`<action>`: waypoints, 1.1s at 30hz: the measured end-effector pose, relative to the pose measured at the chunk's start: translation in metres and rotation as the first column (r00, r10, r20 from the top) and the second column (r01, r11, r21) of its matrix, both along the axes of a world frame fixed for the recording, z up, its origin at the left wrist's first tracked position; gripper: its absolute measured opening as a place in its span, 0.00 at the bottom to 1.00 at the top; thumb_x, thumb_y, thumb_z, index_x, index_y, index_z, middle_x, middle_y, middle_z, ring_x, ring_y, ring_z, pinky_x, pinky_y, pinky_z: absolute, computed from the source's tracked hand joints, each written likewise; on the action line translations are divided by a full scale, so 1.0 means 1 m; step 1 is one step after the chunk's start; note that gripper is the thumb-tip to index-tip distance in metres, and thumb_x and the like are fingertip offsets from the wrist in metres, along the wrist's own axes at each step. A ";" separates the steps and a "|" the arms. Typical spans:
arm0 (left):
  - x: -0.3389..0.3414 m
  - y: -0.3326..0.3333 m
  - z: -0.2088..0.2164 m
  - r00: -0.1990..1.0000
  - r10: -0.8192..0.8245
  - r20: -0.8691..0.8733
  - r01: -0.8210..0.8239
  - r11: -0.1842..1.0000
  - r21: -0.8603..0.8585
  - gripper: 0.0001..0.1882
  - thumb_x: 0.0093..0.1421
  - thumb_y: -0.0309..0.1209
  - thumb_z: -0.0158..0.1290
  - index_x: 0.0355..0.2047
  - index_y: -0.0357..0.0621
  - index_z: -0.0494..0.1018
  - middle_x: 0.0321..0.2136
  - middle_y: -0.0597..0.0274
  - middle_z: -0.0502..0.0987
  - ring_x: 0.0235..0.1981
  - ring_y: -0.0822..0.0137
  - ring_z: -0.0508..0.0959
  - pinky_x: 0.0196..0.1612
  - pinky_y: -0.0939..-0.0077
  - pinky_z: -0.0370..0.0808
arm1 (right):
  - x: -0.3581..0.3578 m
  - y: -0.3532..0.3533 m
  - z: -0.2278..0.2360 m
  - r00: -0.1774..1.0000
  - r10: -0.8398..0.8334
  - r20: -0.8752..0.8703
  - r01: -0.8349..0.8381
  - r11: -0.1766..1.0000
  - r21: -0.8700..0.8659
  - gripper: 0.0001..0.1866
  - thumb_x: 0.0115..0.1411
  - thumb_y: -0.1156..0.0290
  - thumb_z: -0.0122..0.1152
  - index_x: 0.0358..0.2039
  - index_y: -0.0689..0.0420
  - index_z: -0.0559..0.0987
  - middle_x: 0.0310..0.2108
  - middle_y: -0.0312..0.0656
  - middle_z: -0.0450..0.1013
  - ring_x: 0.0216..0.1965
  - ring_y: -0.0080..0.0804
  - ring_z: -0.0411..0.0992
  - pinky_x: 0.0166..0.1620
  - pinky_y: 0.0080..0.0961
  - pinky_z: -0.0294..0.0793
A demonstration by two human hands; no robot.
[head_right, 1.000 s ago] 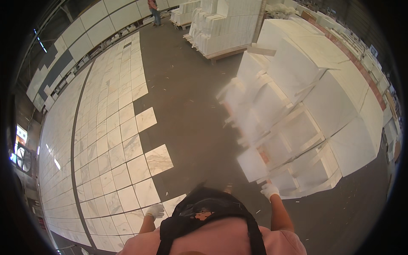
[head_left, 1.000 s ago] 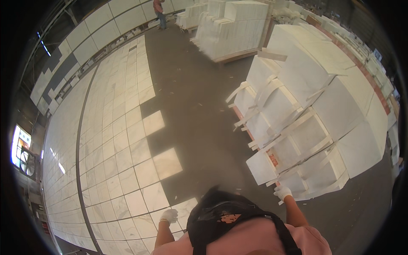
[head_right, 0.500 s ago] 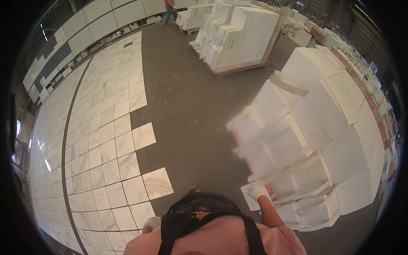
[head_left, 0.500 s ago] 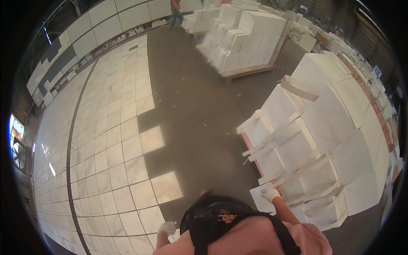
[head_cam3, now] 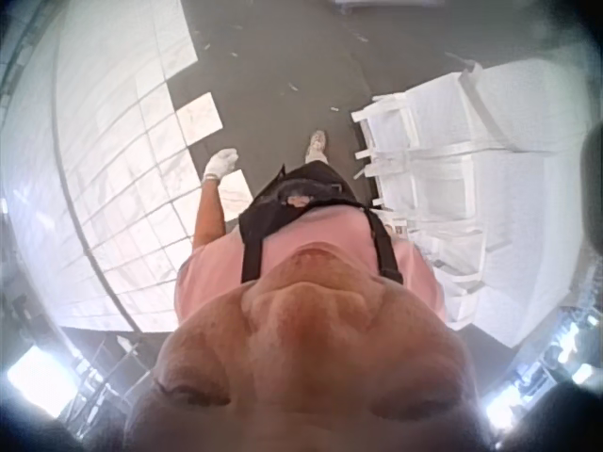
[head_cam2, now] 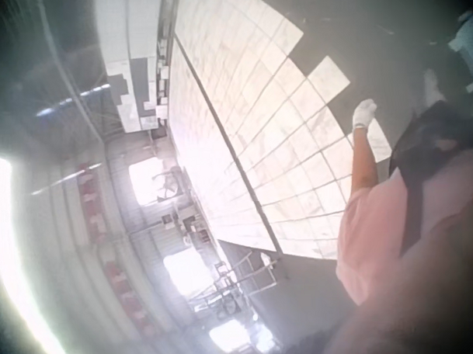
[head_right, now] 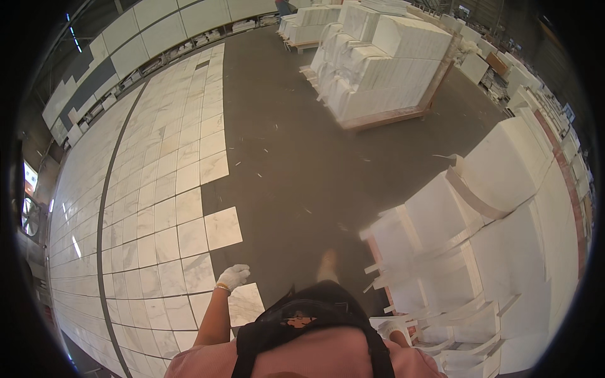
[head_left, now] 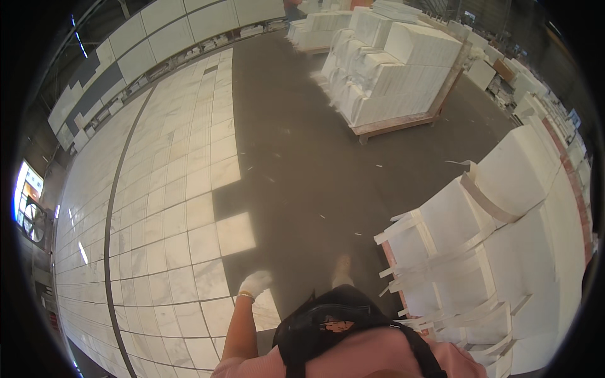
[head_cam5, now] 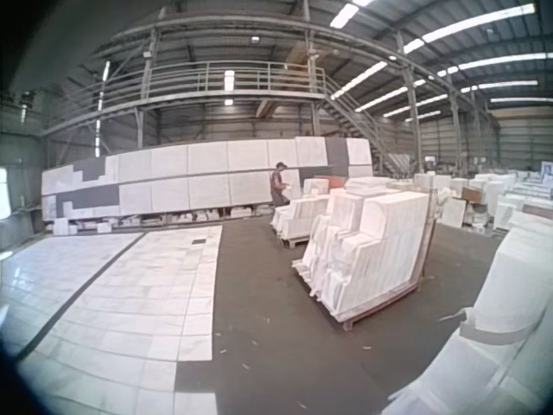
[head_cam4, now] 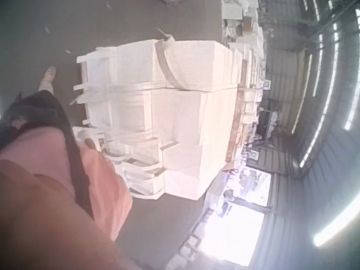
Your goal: The person removes white tiles from a stack, carries them to a marked floor area, and places them one by one into a grid pattern. The person repeats this cycle multiple times, aligning each tile with the existing layout.
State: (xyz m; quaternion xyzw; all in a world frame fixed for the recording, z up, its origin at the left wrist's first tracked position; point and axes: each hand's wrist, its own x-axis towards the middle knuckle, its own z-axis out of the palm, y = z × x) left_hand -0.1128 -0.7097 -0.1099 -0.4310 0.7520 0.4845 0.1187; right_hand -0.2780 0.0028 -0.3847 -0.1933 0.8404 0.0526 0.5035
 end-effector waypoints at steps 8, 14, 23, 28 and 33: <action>0.016 -0.046 -0.108 0.994 0.026 0.109 -0.064 0.933 0.354 0.14 0.59 0.31 0.56 0.46 0.47 0.77 0.41 0.59 0.80 0.37 0.55 0.80 0.36 0.59 0.77 | -0.280 -0.200 0.119 0.968 0.180 -0.174 -0.189 0.981 -0.035 0.22 0.63 0.56 0.56 0.52 0.54 0.83 0.55 0.53 0.77 0.55 0.51 0.76 0.57 0.46 0.75; 0.013 -0.042 -0.108 0.982 -0.130 -0.136 0.174 0.902 0.394 0.06 0.64 0.41 0.45 0.33 0.57 0.67 0.29 0.63 0.70 0.32 0.56 0.71 0.32 0.57 0.68 | -0.457 -0.388 0.249 0.926 -0.047 -0.376 -0.060 0.961 -0.269 0.19 0.55 0.58 0.68 0.47 0.48 0.85 0.50 0.44 0.81 0.52 0.44 0.78 0.56 0.38 0.76; -0.111 -0.162 -0.090 0.549 -0.722 0.420 0.770 0.633 0.080 0.11 0.66 0.42 0.52 0.39 0.54 0.80 0.38 0.65 0.82 0.45 0.65 0.81 0.46 0.61 0.77 | -0.519 -0.551 0.249 0.950 -0.115 -0.292 0.003 0.933 -0.360 0.19 0.55 0.65 0.72 0.48 0.49 0.85 0.45 0.42 0.83 0.47 0.39 0.81 0.53 0.32 0.78; -0.214 -0.318 -0.099 -0.197 -0.814 0.546 0.922 -0.343 -0.180 0.12 0.59 0.35 0.55 0.23 0.62 0.86 0.33 0.78 0.86 0.38 0.69 0.83 0.42 0.68 0.78 | -0.522 -0.567 0.239 0.958 -0.283 -0.035 0.278 0.954 -0.113 0.23 0.55 0.60 0.70 0.53 0.47 0.84 0.54 0.42 0.80 0.54 0.43 0.78 0.56 0.39 0.78; -0.370 -0.470 -0.079 0.922 -0.300 0.247 0.361 0.896 -0.258 0.16 0.54 0.36 0.61 0.43 0.45 0.80 0.35 0.58 0.83 0.33 0.57 0.83 0.34 0.64 0.80 | -0.571 -0.602 0.204 0.990 -0.140 -0.003 0.139 0.989 -0.046 0.20 0.58 0.59 0.66 0.51 0.47 0.84 0.53 0.42 0.80 0.54 0.43 0.78 0.56 0.40 0.78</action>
